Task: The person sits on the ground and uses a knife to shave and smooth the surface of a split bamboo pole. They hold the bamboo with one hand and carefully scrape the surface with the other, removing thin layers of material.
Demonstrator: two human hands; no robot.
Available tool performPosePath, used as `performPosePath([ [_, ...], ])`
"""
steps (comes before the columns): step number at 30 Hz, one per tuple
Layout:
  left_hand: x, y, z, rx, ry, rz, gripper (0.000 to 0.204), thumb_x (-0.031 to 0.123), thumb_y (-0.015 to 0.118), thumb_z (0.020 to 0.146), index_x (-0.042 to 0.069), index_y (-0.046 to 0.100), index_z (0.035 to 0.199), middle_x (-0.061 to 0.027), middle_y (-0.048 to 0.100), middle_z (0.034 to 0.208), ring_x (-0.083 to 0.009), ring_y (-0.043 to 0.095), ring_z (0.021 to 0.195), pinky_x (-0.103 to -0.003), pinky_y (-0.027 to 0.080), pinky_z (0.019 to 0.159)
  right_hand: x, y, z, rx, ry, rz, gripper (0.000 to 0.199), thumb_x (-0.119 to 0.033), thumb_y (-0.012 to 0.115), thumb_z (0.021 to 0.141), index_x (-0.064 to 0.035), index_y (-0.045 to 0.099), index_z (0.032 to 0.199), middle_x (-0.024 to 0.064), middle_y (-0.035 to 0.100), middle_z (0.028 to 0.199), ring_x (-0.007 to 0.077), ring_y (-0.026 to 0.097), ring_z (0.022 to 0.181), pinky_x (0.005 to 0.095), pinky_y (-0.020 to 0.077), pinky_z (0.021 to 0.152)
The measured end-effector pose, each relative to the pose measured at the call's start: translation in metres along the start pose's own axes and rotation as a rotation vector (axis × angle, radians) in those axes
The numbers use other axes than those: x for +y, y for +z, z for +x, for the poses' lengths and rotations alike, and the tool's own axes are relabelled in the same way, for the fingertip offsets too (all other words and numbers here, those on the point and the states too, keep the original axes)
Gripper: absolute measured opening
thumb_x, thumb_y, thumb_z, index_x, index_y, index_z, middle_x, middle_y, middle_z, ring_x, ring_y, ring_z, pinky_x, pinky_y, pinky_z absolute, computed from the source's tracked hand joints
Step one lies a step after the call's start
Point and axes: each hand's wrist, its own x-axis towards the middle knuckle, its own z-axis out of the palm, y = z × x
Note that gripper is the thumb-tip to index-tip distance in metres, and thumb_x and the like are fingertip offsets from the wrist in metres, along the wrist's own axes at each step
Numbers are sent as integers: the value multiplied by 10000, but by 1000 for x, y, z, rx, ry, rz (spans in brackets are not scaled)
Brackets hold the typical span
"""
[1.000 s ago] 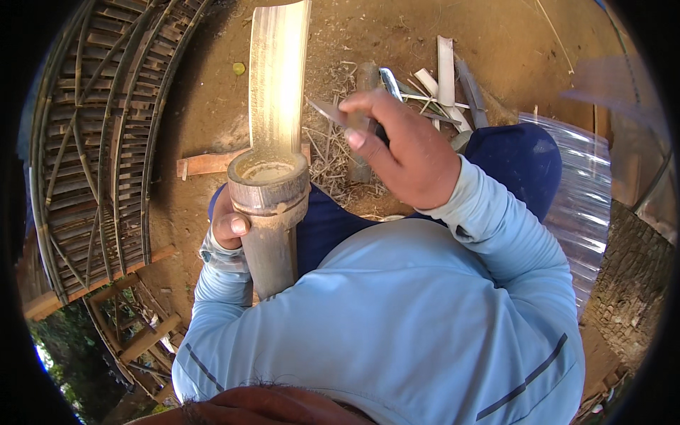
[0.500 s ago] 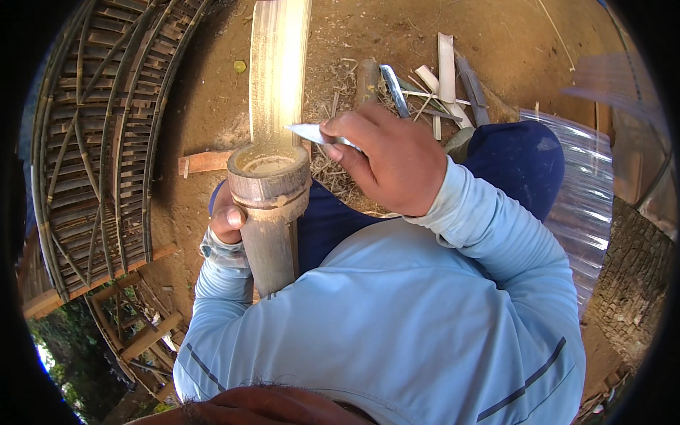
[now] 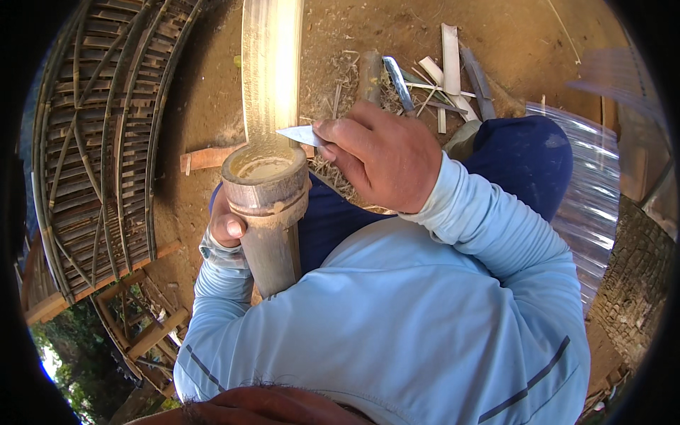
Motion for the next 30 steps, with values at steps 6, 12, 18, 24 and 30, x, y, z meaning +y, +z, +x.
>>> performPosePath([
  [6, 2, -1, 0, 8, -19, 3, 1152, 374, 912, 585, -87, 333, 1467, -181, 580, 1336, -259, 599, 1198, -392, 475, 1039, 9, -3, 13, 60, -39, 17, 183, -177, 691, 927, -115, 667, 1098, 84, 609, 842, 292, 639, 653, 385, 496, 535],
  [12, 2, 5, -1, 45, -1, -2, 1151, 369, 902, 598, -79, 315, 1480, -178, 565, 1351, -257, 579, 1223, -395, 448, 1066, 1, 1, 7, -3, -8, -4, 191, -183, 699, 920, -119, 668, 1098, 78, 609, 836, 289, 646, 670, 382, 504, 546],
  [18, 4, 5, -1, 38, 6, 8, 1147, 364, 895, 612, -81, 301, 1487, -180, 549, 1373, -257, 562, 1246, -394, 429, 1084, 1, 2, 10, 12, -36, 3, 218, -173, 709, 908, -118, 662, 1114, 81, 607, 837, 289, 642, 652, 385, 499, 527],
  [24, 5, 4, -2, 27, -13, 36, 1172, 368, 913, 610, -81, 285, 1492, -181, 537, 1388, -264, 550, 1264, -400, 421, 1093, 11, 1, 19, 49, -51, 1, 254, -117, 703, 896, -92, 646, 1143, 107, 621, 853, 300, 645, 656, 378, 509, 549],
  [30, 10, 11, 0, 64, 2, 61, 1187, 365, 916, 610, -77, 269, 1501, -185, 521, 1407, -271, 529, 1293, -408, 405, 1109, -1, 1, 13, -17, 0, 11, 190, -190, 696, 925, -119, 667, 1099, 88, 620, 844, 301, 647, 670, 387, 511, 555],
])
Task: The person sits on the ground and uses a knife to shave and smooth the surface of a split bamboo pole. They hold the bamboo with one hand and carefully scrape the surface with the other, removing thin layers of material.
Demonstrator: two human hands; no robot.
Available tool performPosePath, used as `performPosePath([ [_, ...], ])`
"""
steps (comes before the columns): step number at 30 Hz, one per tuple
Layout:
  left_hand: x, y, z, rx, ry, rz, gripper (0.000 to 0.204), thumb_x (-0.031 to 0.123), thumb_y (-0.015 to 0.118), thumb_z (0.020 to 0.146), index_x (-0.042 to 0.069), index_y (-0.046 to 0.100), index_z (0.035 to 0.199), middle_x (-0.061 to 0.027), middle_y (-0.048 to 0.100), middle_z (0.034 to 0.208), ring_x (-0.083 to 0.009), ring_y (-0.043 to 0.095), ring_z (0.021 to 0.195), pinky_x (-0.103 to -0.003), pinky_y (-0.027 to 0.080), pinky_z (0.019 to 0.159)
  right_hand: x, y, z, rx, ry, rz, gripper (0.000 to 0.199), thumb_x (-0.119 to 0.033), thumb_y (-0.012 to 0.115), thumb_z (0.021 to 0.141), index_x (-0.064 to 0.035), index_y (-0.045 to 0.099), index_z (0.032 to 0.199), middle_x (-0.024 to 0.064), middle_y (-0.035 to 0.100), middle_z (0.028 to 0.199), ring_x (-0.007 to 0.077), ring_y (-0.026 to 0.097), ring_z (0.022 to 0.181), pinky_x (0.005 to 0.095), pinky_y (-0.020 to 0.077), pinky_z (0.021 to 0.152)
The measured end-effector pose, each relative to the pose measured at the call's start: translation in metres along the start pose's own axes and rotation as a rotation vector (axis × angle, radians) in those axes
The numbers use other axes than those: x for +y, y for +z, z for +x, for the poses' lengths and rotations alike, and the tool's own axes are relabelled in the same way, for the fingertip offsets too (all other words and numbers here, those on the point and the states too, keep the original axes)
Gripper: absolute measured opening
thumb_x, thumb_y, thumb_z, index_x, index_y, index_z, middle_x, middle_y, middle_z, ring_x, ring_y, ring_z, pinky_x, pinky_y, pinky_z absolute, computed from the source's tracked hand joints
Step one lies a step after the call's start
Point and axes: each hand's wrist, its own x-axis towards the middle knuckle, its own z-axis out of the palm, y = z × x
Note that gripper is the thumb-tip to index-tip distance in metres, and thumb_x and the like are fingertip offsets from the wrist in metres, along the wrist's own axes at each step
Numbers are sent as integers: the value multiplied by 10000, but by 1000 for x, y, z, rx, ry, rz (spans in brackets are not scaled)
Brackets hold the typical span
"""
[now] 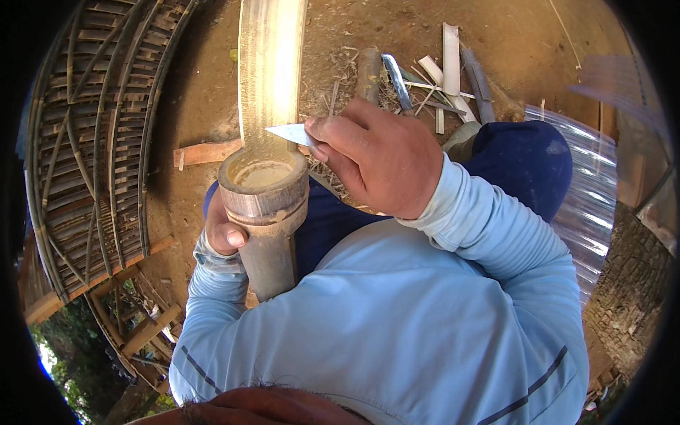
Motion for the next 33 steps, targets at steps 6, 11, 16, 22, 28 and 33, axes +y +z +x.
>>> performPosePath([
  [6, -1, 1, -2, 12, -7, -9, 1196, 364, 916, 608, -75, 258, 1505, -187, 514, 1411, -274, 526, 1292, -409, 402, 1111, 9, 4, 4, 72, -26, 24, 189, -193, 691, 932, -112, 664, 1100, 90, 619, 842, 301, 645, 674, 386, 507, 554],
  [11, -1, 1, -1, 2, -8, 6, 1183, 362, 909, 612, -74, 263, 1502, -189, 522, 1402, -272, 528, 1289, -410, 400, 1112, -2, -2, -2, -18, 20, -2, 175, -176, 674, 942, -109, 659, 1102, 98, 616, 839, 309, 642, 683, 385, 509, 561],
  [16, 4, 1, -2, -5, -36, 18, 1175, 356, 905, 620, -70, 259, 1505, -190, 509, 1415, -276, 519, 1300, -412, 399, 1113, 11, 1, 13, 123, -59, -20, 184, -164, 681, 929, -110, 657, 1103, 98, 595, 817, 297, 639, 645, 391, 498, 529],
  [22, 5, 4, 0, -1, -3, 43, 1197, 378, 900, 629, -68, 228, 1514, -198, 487, 1435, -284, 508, 1316, -421, 390, 1122, 2, -4, -1, -29, 0, -19, 178, -175, 678, 931, -113, 660, 1097, 95, 601, 831, 307, 636, 640, 400, 497, 526],
  [28, -1, -1, -2, -4, 37, 95, 1189, 382, 890, 647, -67, 217, 1518, -203, 483, 1441, -287, 500, 1325, -426, 376, 1134, 5, -4, 6, -2, -32, -48, 167, -199, 671, 943, -117, 668, 1088, 88, 603, 832, 309, 638, 654, 396, 501, 536],
  [33, -1, -1, -3, -28, 27, 73, 1177, 370, 881, 652, -62, 215, 1521, -204, 478, 1446, -288, 499, 1327, -429, 376, 1132, 7, -4, 8, 19, -45, -77, 174, -216, 677, 942, -119, 675, 1087, 82, 613, 834, 305, 640, 661, 393, 500, 533],
])
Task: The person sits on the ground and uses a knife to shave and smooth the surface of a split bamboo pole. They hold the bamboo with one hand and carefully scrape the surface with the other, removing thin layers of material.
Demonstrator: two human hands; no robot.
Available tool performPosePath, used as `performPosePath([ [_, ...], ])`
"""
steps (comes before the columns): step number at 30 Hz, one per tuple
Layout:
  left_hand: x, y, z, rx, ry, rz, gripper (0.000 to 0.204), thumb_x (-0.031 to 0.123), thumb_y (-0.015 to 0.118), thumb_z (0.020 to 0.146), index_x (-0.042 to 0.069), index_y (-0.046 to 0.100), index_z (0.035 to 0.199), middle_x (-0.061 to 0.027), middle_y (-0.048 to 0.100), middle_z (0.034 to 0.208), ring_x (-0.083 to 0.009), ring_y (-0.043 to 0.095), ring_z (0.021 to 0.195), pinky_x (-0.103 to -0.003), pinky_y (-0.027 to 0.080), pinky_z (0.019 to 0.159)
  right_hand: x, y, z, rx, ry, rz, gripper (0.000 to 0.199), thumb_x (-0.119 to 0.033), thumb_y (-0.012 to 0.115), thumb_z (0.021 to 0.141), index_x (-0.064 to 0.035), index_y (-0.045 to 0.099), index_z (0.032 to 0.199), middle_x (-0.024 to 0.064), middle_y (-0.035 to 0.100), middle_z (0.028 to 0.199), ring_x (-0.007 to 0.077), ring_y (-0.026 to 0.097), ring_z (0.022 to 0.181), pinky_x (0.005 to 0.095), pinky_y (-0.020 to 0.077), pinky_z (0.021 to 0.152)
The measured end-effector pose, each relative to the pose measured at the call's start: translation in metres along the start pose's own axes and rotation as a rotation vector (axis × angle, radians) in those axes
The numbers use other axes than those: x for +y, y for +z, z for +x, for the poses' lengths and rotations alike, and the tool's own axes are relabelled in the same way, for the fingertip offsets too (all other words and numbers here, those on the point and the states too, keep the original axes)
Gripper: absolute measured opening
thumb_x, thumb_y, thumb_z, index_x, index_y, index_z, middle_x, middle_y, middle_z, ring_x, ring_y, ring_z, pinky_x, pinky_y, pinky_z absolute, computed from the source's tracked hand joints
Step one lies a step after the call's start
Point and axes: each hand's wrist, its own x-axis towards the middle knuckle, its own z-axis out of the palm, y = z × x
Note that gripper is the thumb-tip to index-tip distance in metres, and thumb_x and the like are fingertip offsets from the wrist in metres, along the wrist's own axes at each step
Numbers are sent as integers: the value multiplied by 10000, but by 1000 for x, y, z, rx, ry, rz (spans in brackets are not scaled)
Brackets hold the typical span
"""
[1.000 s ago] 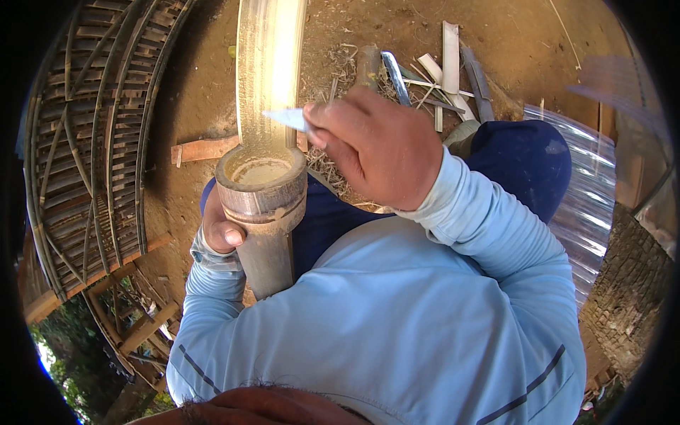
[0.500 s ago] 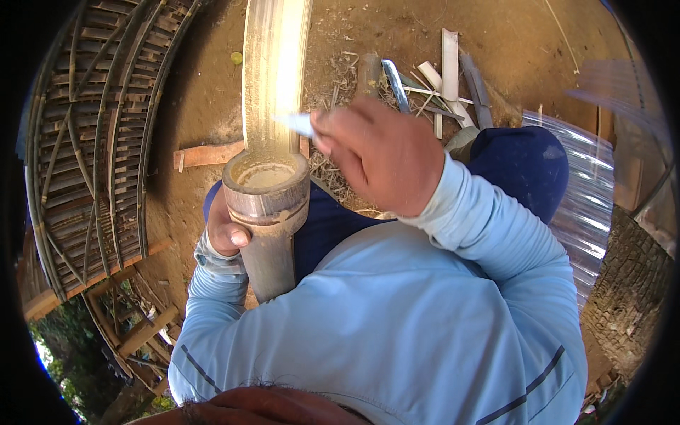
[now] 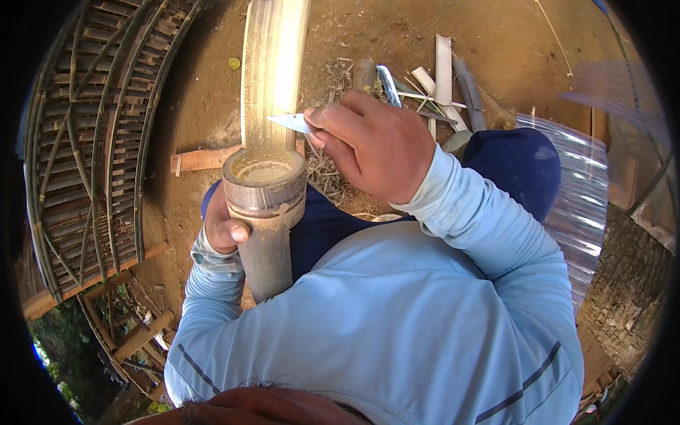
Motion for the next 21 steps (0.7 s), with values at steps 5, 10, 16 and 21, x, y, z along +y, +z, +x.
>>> performPosePath([
  [5, -4, -5, 1, -19, -14, 28, 1177, 361, 873, 654, -55, 206, 1529, -203, 475, 1450, -285, 500, 1325, -430, 379, 1130, 0, 0, 2, 33, 0, -13, 173, -230, 676, 943, -127, 679, 1083, 74, 623, 840, 297, 641, 656, 385, 509, 530],
  [10, -3, -5, 1, -12, -9, 52, 1188, 373, 873, 647, -55, 205, 1531, -201, 476, 1449, -287, 500, 1324, -427, 381, 1129, 4, -2, 7, 39, -8, -48, 181, -247, 671, 947, -133, 678, 1086, 73, 632, 852, 291, 648, 664, 386, 516, 538],
  [16, -4, -6, -1, 0, -28, 42, 1190, 379, 874, 640, -55, 211, 1527, -198, 486, 1439, -285, 512, 1312, -421, 397, 1116, 7, -6, 17, 48, -39, -77, 185, -264, 658, 956, -137, 675, 1089, 80, 636, 854, 293, 655, 691, 389, 522, 558],
  [21, -4, -7, 1, -22, -29, 23, 1185, 372, 878, 637, -52, 220, 1527, -193, 496, 1434, -280, 517, 1309, -419, 399, 1117, 19, -4, 27, 110, -55, -56, 180, -272, 645, 964, -134, 667, 1078, 98, 646, 874, 320, 655, 724, 415, 521, 582],
])
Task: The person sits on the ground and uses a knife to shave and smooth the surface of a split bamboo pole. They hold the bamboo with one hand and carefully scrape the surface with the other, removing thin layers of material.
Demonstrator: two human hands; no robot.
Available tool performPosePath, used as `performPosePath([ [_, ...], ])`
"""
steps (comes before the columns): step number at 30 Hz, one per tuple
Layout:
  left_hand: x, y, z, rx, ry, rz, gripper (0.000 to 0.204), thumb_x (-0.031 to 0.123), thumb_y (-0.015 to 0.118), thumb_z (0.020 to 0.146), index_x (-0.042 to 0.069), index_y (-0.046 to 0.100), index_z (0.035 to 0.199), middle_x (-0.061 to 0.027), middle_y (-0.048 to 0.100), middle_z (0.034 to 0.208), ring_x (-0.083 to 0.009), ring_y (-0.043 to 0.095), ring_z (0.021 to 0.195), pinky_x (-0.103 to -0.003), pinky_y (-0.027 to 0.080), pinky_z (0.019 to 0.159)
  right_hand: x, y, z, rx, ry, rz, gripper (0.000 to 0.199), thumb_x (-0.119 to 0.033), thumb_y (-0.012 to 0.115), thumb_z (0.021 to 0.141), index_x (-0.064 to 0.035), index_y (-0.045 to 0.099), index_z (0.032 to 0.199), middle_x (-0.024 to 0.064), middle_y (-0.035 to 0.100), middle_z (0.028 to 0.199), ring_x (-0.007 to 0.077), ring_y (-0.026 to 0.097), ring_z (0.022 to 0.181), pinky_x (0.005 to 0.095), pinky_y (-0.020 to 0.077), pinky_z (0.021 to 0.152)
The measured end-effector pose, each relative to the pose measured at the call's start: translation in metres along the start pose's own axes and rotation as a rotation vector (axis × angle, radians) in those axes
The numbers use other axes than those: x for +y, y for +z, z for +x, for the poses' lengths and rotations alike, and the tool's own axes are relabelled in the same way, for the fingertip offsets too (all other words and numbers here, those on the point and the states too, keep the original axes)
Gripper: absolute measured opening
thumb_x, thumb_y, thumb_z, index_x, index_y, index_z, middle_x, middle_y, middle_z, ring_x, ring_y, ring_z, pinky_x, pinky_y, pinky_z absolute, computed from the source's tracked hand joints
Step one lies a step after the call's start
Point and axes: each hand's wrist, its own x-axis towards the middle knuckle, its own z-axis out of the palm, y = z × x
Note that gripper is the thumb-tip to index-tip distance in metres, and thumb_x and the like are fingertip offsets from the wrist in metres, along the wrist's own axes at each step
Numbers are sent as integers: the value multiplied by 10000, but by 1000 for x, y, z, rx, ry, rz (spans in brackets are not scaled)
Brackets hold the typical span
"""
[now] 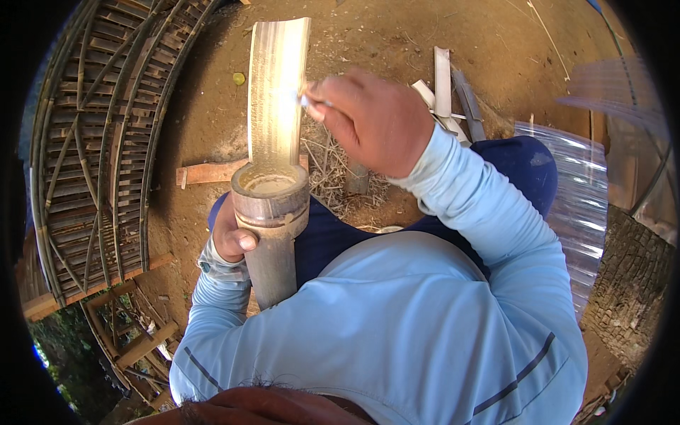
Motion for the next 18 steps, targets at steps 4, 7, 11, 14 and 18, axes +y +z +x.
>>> performPosePath([
  [4, -1, -1, -1, 6, 18, 17, 1185, 380, 882, 638, -47, 226, 1528, -190, 499, 1436, -277, 519, 1309, -419, 397, 1119, 15, -5, 18, 15, 8, -24, 181, -275, 636, 969, -129, 661, 1072, 110, 654, 892, 347, 653, 762, 438, 517, 625],
  [7, -1, -1, 0, 2, 30, 17, 1189, 392, 885, 642, -44, 226, 1529, -190, 498, 1439, -281, 519, 1312, -420, 395, 1121, 20, -9, 26, 20, 0, -20, 175, -276, 634, 970, -131, 658, 1065, 113, 658, 889, 352, 654, 785, 441, 512, 642],
  [11, 0, -1, -1, 5, 43, 31, 1179, 400, 884, 651, -46, 235, 1528, -190, 502, 1439, -281, 522, 1313, -418, 395, 1122, 27, -11, 37, 20, 23, -2, 171, -278, 633, 973, -134, 652, 1062, 123, 659, 876, 358, 654, 809, 446, 511, 655],
  [14, -2, -5, -1, -6, 51, 44, 1157, 397, 879, 661, -46, 247, 1523, -189, 510, 1433, -279, 528, 1309, -417, 397, 1120, 27, -19, 45, -34, -30, -9, 181, -191, 634, 989, -27, 636, 1065, 149, 641, 902, 352, 648, 805, 397, 511, 694],
  [18, -6, -7, -1, -11, 66, 54, 1113, 391, 864, 684, -47, 267, 1514, -187, 527, 1417, -277, 541, 1294, -415, 407, 1110, 27, -24, 48, -49, -13, -20, 185, -235, 628, 988, -68, 640, 1066, 145, 655, 901, 352, 653, 821, 416, 511, 704],
])
